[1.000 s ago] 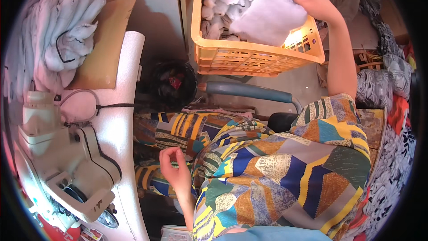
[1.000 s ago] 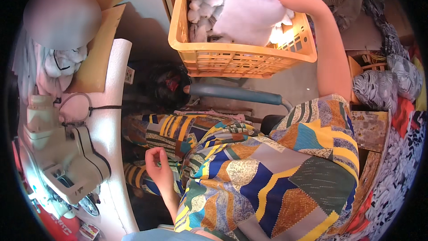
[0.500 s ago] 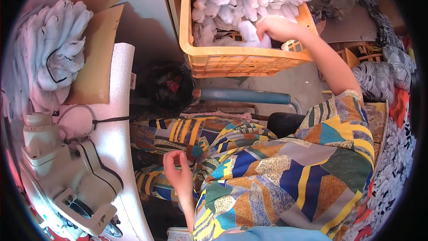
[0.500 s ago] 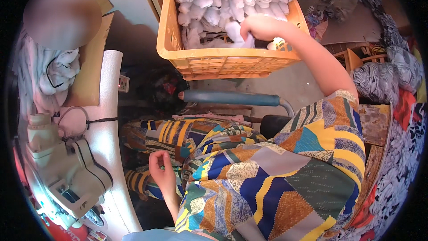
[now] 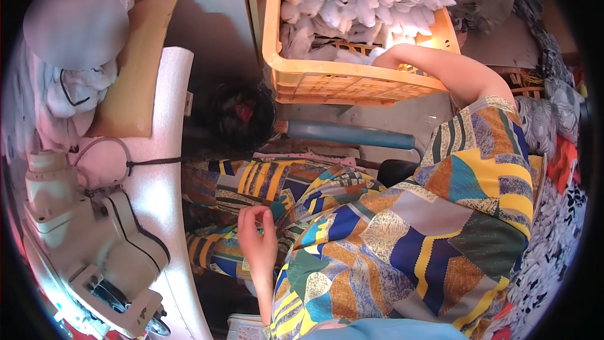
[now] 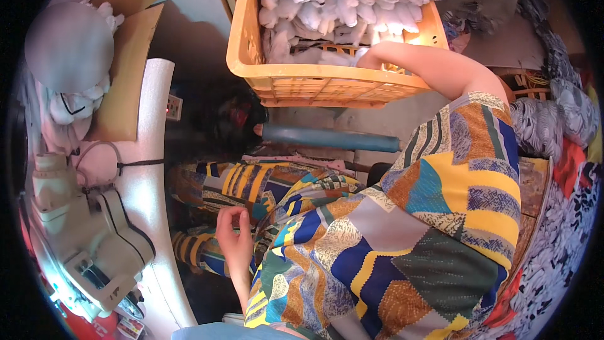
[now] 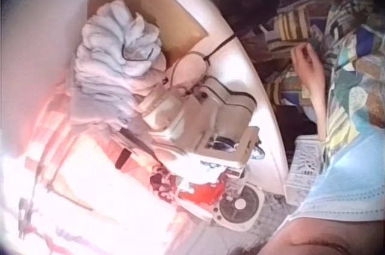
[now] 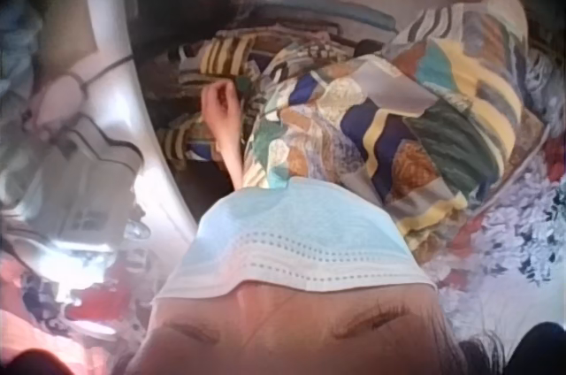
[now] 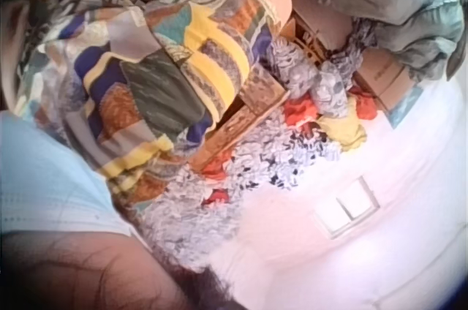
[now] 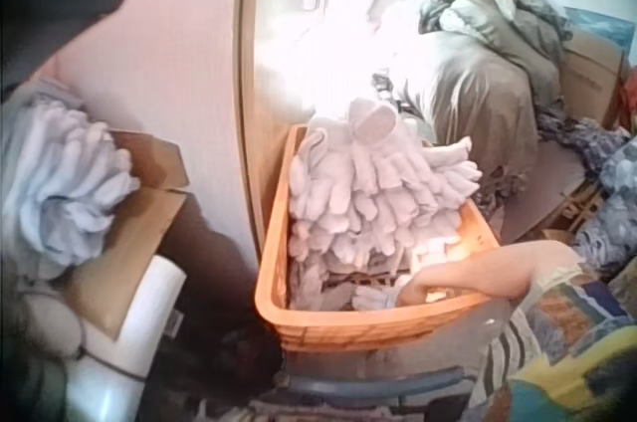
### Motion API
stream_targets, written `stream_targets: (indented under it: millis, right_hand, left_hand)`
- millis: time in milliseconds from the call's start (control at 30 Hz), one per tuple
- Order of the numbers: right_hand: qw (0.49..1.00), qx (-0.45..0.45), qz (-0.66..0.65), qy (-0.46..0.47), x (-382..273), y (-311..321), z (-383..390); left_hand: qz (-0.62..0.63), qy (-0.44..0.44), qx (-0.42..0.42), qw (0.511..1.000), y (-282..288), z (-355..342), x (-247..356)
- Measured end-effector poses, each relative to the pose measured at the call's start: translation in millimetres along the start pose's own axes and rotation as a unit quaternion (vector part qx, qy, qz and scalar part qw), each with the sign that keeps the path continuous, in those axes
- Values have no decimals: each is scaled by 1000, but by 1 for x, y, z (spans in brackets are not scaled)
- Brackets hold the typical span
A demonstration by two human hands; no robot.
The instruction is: Sew and turn fabric gloves using a circular overlock machine.
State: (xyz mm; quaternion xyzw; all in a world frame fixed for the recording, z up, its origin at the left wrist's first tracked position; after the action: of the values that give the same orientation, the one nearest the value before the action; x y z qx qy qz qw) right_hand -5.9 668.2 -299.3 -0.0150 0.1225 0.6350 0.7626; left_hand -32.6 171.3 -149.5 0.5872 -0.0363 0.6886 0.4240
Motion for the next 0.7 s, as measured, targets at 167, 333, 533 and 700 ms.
stream_targets:
  millis: [167,333,533,700]
  right_hand:
    - [943,326,-65,-17,-40,49,56]
    - [875,460,-149,-13,1,36,11]
    - [881,340,-329,13,-5,15,39]
    - [877,307,-369,-18,12,2,55]
  left_hand:
    - [-46,-3,-3,999,4,2,3]
    - [-92,-23,3,995,2,-2,3]
    - [-127,-15,11,992,5,0,-2]
    - [-179,-10,7,984,7,2,1]
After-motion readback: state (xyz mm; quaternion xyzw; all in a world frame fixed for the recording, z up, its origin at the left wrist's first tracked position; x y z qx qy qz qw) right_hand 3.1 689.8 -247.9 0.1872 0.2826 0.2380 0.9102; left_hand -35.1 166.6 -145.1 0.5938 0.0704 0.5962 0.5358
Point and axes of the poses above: each hand's wrist, its own z-axis away from the middle knuckle, its own y-axis out of the back of the hand, x = y × z, the point moved 7 cm from there along -z, towards the middle knuckle, and after that the axes turned 9 degrees about -x, right-handed, at the moved point
